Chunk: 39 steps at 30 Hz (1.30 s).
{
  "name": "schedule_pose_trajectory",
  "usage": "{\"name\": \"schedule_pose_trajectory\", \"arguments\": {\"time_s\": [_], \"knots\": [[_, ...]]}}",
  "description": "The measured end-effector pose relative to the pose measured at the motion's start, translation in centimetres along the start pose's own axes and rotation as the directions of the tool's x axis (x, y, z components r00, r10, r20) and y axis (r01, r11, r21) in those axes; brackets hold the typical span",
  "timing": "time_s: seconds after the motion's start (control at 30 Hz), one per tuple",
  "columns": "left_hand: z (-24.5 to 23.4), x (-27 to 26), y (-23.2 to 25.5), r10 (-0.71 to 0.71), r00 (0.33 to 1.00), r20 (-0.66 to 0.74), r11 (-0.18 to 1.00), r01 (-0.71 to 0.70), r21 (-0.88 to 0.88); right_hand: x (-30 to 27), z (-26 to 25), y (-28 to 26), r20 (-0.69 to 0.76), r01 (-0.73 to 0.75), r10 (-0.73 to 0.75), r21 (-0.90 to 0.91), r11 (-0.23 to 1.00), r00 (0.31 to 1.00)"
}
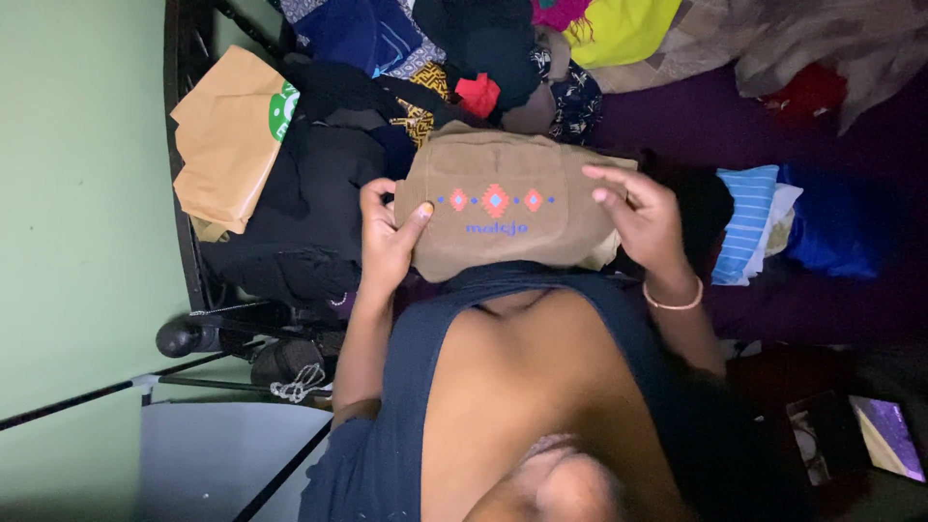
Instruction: Folding various pieces of laundry from a pile on a bed.
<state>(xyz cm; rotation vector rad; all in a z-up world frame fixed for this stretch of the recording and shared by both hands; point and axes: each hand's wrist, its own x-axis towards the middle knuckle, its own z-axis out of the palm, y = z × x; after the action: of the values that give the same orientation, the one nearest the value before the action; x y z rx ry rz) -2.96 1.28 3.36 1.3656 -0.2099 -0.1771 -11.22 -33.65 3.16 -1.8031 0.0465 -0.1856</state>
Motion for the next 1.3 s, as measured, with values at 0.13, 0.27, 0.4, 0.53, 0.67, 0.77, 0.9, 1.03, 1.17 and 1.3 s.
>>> {"name": "schedule_pose_trajectory", "arguments": {"time_s": [0.13, 0.27, 0.4, 0.53, 0.67, 0.77, 0.9, 1.03, 1.17, 1.3], "knots": [[1.5, -0.8, 4.1, -0.034, 0.998, 0.060, 0.997, 0.037, -0.066, -0.4, -0.5, -3.4, 0.092, 0.140, -0.148, 0.083, 0.987, 0.985], [1.5, -1.2, 6.1, 0.118, 0.952, 0.281, 0.898, -0.223, 0.378, 0.0, -0.4, -5.8, 0.142, 0.296, -0.267, -0.264, 0.918, 0.953], [1.9, -1.4, 6.2, 0.043, 0.925, 0.378, 0.717, -0.292, 0.633, -0.2, -0.2, -5.7, 0.126, 0.346, -0.324, -0.424, 0.837, 0.938], [2.5, -1.5, 5.8, 0.151, 0.914, 0.376, 0.597, -0.388, 0.703, -0.3, -0.3, -3.0, 0.075, 0.317, -0.324, -0.494, 0.809, 0.943], [3.3, -1.8, 7.0, 0.181, 0.928, 0.326, 0.483, -0.373, 0.793, 0.2, -0.5, -3.1, -0.010, 0.291, -0.350, -0.530, 0.796, 0.937], [4.1, -1.7, 8.4, 0.198, 0.941, 0.274, 0.397, -0.332, 0.856, 1.0, -0.6, -4.5, -0.048, 0.352, -0.434, -0.507, 0.787, 0.900], [5.1, -0.5, 10.6, 0.397, 0.856, 0.330, 0.325, -0.468, 0.822, 2.1, -2.1, -0.1, 0.019, 0.454, -0.478, -0.351, 0.819, 0.878], [2.9, 0.8, 7.3, 0.472, 0.774, 0.423, 0.444, -0.623, 0.645, 2.8, -0.6, 4.0, 0.019, 0.329, -0.329, 0.002, 0.944, 0.944], [1.5, 1.0, 5.2, 0.377, 0.866, 0.330, 0.683, -0.500, 0.532, 3.5, 2.1, 4.6, 0.105, 0.194, -0.269, 0.456, 0.868, 0.957], [-1.6, 2.7, 2.4, 0.227, 0.958, 0.177, 0.828, -0.286, 0.483, 3.7, 3.4, 9.6, 0.227, -0.060, -0.013, 0.310, 0.949, 0.974]]}}
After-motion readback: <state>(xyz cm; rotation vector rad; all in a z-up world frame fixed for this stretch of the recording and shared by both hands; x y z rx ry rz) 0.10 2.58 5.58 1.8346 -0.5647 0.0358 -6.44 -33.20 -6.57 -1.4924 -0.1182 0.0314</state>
